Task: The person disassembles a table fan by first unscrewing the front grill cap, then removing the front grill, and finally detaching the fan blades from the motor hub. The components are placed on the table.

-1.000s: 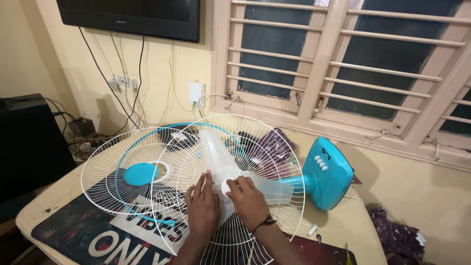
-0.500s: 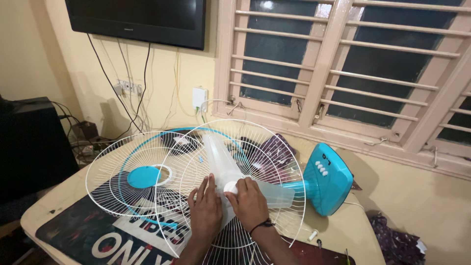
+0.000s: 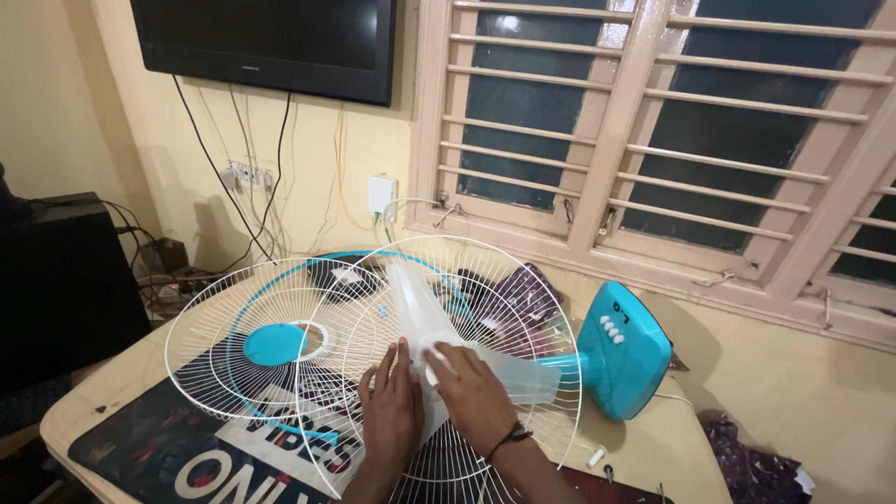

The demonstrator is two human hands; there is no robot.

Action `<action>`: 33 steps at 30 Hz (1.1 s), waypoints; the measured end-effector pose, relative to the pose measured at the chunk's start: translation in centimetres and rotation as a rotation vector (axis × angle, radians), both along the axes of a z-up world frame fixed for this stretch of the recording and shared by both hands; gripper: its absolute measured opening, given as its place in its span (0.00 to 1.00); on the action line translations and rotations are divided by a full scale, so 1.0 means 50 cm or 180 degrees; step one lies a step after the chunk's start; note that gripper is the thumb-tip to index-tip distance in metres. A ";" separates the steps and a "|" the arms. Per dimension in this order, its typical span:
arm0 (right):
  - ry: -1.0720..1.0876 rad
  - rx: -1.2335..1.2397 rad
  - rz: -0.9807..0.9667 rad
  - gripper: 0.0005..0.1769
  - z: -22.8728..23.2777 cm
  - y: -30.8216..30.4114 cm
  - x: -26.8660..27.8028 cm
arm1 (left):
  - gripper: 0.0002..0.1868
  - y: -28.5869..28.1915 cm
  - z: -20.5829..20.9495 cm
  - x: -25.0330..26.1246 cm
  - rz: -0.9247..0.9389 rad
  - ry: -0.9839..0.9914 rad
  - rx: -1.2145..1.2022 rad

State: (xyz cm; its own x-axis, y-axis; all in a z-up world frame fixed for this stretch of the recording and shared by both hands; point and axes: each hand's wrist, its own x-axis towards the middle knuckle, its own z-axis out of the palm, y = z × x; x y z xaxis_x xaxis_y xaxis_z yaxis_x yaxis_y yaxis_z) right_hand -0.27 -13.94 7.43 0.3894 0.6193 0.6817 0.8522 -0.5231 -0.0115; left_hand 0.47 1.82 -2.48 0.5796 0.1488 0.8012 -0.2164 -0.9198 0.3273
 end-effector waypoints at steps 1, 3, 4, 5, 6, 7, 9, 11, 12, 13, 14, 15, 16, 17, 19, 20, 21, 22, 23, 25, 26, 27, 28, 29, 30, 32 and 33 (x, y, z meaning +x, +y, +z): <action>-0.0182 -0.0190 0.0031 0.27 -0.001 -0.002 0.003 | 0.29 0.000 -0.001 0.000 0.0006 -0.0074 0.0043; -0.0540 -0.0561 0.0091 0.27 -0.004 -0.005 0.010 | 0.28 0.002 -0.003 -0.002 0.0036 -0.0161 0.0119; -0.0516 -0.0617 0.0185 0.26 -0.005 -0.010 0.015 | 0.28 0.002 -0.003 -0.001 0.0056 -0.0181 0.0147; -0.0491 -0.0674 0.0280 0.26 -0.005 -0.016 0.021 | 0.28 0.001 -0.002 -0.001 0.0075 -0.0201 0.0176; -0.0460 -0.0733 0.0375 0.25 -0.007 -0.022 0.024 | 0.28 0.000 -0.003 -0.002 0.0060 -0.0128 0.0115; -0.0484 -0.0719 0.0372 0.25 -0.009 -0.026 0.026 | 0.28 0.000 -0.003 -0.003 0.0044 -0.0055 0.0054; -0.0545 -0.0692 0.0369 0.25 -0.009 -0.029 0.030 | 0.28 -0.001 0.001 -0.002 0.0034 -0.0025 0.0007; -0.0477 -0.0656 0.0310 0.24 -0.013 -0.029 0.031 | 0.28 -0.002 0.001 -0.003 0.0041 -0.0087 0.0038; -0.0444 -0.0638 0.0281 0.24 -0.014 -0.028 0.031 | 0.28 -0.002 0.001 -0.003 0.0043 -0.0049 0.0026; -0.0422 -0.0594 0.0206 0.23 -0.017 -0.027 0.031 | 0.28 -0.002 0.000 -0.002 0.0044 -0.0012 0.0014; -0.0402 -0.0551 0.0132 0.23 -0.019 -0.024 0.030 | 0.28 -0.002 0.000 -0.002 0.0048 0.0024 0.0002; -0.0382 -0.0507 0.0057 0.22 -0.021 -0.021 0.028 | 0.28 -0.001 -0.002 -0.004 0.0043 0.0051 -0.0010; -0.0396 -0.0450 -0.0010 0.22 -0.023 -0.020 0.028 | 0.28 -0.001 -0.001 -0.003 0.0029 0.0070 -0.0021; -0.0411 -0.0393 -0.0078 0.21 -0.025 -0.016 0.026 | 0.28 -0.001 0.000 -0.002 0.0014 0.0089 -0.0033; -0.0175 -0.0245 -0.0271 0.19 -0.028 -0.005 0.029 | 0.29 -0.001 0.002 0.003 0.0051 0.0100 0.0003; 0.0089 -0.0162 -0.0385 0.17 -0.032 0.004 0.028 | 0.29 0.000 0.000 0.001 0.0079 0.0117 0.0014; 0.0353 -0.0080 -0.0499 0.15 -0.035 0.011 0.026 | 0.29 -0.001 -0.002 -0.001 0.0062 0.0070 -0.0002; 0.0451 0.0122 -0.0560 0.15 -0.037 0.016 0.026 | 0.30 0.000 -0.002 -0.002 0.0045 0.0018 -0.0013; 0.0549 0.0324 -0.0620 0.16 -0.038 0.021 0.025 | 0.30 0.001 -0.001 -0.003 0.0029 -0.0034 -0.0024; 0.0722 0.0612 -0.0714 0.17 -0.033 0.023 0.026 | 0.30 0.001 0.003 -0.004 0.0022 -0.0085 -0.0003; 0.0803 0.0695 -0.0742 0.18 -0.033 0.021 0.023 | 0.30 -0.001 0.003 -0.006 0.0018 -0.0113 0.0002; 0.0884 0.0778 -0.0770 0.18 -0.031 0.019 0.020 | 0.30 -0.004 0.004 -0.007 0.0031 -0.0082 -0.0021; 0.1016 0.0788 -0.0777 0.18 -0.028 0.015 0.016 | 0.31 -0.005 0.005 -0.006 0.0050 -0.0055 -0.0041; 0.1147 0.0799 -0.0783 0.19 -0.025 0.009 0.011 | 0.31 -0.005 0.007 -0.007 0.0069 -0.0027 -0.0061; 0.1273 0.0809 -0.0786 0.19 -0.017 0.005 0.010 | 0.31 -0.004 0.010 -0.007 0.0036 -0.0066 -0.0056; 0.1409 0.0848 -0.0802 0.23 -0.008 -0.004 0.002 | 0.30 -0.003 0.010 -0.007 -0.0033 -0.0122 -0.0049; 0.1488 0.0864 -0.0813 0.26 -0.007 -0.008 -0.003 | 0.30 -0.003 0.008 -0.008 0.0004 -0.0110 -0.0018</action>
